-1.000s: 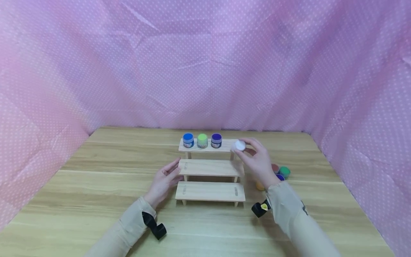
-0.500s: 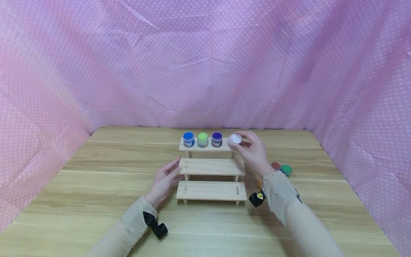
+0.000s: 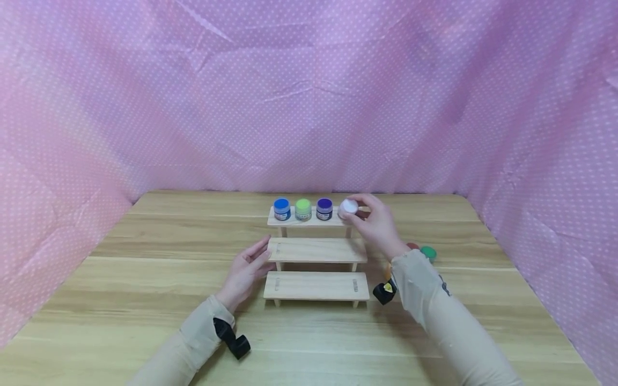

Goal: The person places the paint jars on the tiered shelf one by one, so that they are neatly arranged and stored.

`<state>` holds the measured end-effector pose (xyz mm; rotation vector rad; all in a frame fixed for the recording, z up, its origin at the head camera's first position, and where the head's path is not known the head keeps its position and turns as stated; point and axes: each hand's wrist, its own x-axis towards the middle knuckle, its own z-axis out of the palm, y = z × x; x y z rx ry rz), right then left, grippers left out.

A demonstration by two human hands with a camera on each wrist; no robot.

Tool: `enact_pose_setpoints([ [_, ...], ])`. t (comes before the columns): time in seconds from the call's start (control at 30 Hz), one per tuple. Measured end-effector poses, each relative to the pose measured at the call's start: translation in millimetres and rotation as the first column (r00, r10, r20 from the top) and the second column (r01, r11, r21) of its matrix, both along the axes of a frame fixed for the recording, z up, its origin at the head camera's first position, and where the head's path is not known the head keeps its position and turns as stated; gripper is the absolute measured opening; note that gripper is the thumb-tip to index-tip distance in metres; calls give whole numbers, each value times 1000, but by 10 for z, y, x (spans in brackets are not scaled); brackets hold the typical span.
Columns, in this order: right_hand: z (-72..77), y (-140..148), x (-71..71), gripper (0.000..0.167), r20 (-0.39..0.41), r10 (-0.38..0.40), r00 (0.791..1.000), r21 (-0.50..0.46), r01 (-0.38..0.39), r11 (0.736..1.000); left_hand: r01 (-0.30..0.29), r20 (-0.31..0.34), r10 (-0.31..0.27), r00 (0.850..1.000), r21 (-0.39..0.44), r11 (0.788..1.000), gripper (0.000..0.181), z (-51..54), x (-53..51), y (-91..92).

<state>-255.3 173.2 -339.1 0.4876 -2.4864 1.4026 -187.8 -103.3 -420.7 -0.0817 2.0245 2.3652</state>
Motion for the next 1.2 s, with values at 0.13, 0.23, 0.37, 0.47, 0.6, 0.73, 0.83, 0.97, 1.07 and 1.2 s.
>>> enact_pose_setpoints([
  [0.13, 28, -14, -18, 37, 7, -8, 1000, 54, 8, 998, -9, -1, 9, 1000, -2, 1000, 46, 3, -9, 1],
  [0.23, 40, -28, -28, 36, 1, -14, 1000, 93, 14, 996, -13, 1, 13, 1000, -3, 1000, 46, 5, -9, -3],
  [0.37, 45, -44, -30, 35, -13, -10, 1000, 146, 12, 989, -9, -1, 9, 1000, -5, 1000, 46, 10, 2, -2],
  [0.47, 49, -54, -17, 34, -24, 7, 1000, 171, -2, 985, -3, -8, 3, 1000, -8, 1000, 46, 5, 10, 0],
  [0.6, 60, -65, 12, 33, -24, 21, 999, 176, -17, 984, -2, 6, 2, 1000, -2, 1000, 46, 10, 23, 2],
  [0.73, 63, -67, 18, 32, -24, 22, 999, 180, -17, 983, 0, 8, 0, 1000, 6, 1000, 46, 12, 37, -1],
  [0.83, 62, -69, 14, 32, -26, 26, 999, 186, -20, 982, 2, 1, -2, 1000, 8, 1000, 46, 0, 44, -5],
  [0.97, 60, -70, 17, 32, -18, 31, 999, 192, -27, 981, 2, 8, -2, 1000, -2, 1000, 47, -6, 44, -5],
  [1.07, 57, -61, 16, 33, -13, 24, 1000, 201, -21, 979, 6, 9, -6, 1000, -8, 1000, 47, 3, 34, -1],
  [1.2, 43, -43, 6, 40, -21, 33, 999, 203, -28, 979, 8, 5, -8, 1000, -6, 1000, 47, 20, 20, 10],
])
